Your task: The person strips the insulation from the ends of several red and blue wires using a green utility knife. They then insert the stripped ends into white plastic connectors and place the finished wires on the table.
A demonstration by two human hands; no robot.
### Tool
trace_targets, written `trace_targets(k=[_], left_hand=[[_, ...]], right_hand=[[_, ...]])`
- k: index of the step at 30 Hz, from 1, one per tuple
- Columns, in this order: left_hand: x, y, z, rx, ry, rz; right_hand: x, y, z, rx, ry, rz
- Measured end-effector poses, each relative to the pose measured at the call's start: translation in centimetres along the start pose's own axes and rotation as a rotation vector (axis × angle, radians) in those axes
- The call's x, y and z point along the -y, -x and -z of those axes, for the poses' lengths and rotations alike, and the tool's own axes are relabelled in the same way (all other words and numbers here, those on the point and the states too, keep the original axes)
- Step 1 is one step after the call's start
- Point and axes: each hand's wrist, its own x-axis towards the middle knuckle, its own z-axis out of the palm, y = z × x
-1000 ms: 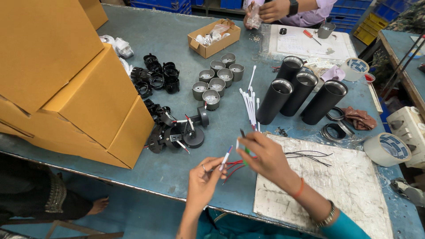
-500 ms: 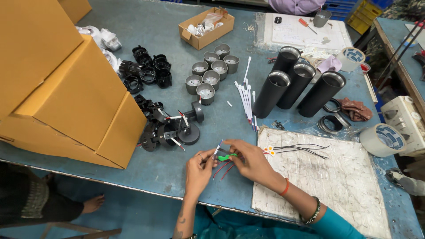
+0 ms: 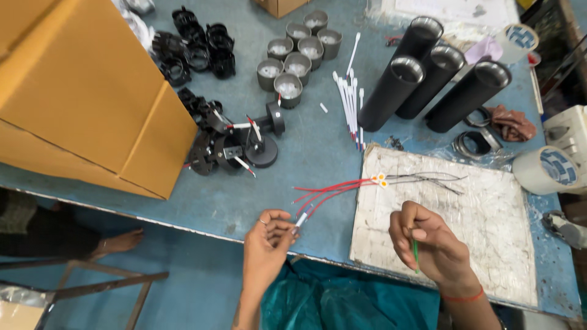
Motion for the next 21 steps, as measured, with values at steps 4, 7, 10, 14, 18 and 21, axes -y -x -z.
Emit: trace_targets(k=[4,7,10,14,18,21], left_hand=[[-0.4,2.4,-1.0,-0.012,-0.161,0.033],[-0.7,3.3,-2.0,-0.005,-0.235,-0.012],[-0.8,3.7,-2.7,-0.014,-0.383,0.002],[-0.9,4.0,-3.3,-0.003,-0.396,-0.123],[-0.8,4.1,-3.5,-0.014,-0.385,-0.172],[-0.7,4.1,-3.4,-0.004,-0.402,-0.195]], right_hand=[[-4.1,1.0,-1.8,-0.151,1.056,0.107],[-7.4,1.2,-3.9,-0.239,1.102,0.078],[-9.4,0.6,-5.3,-0.373,1.238,0.148],[-10.4,-0.4,-6.0,-0.422,1.214,0.153],[-10.8,-0.6,-5.8,-0.41,1.245,0.187],[-11.0,-0.6,-5.6,-0.398,1.253,0.193]])
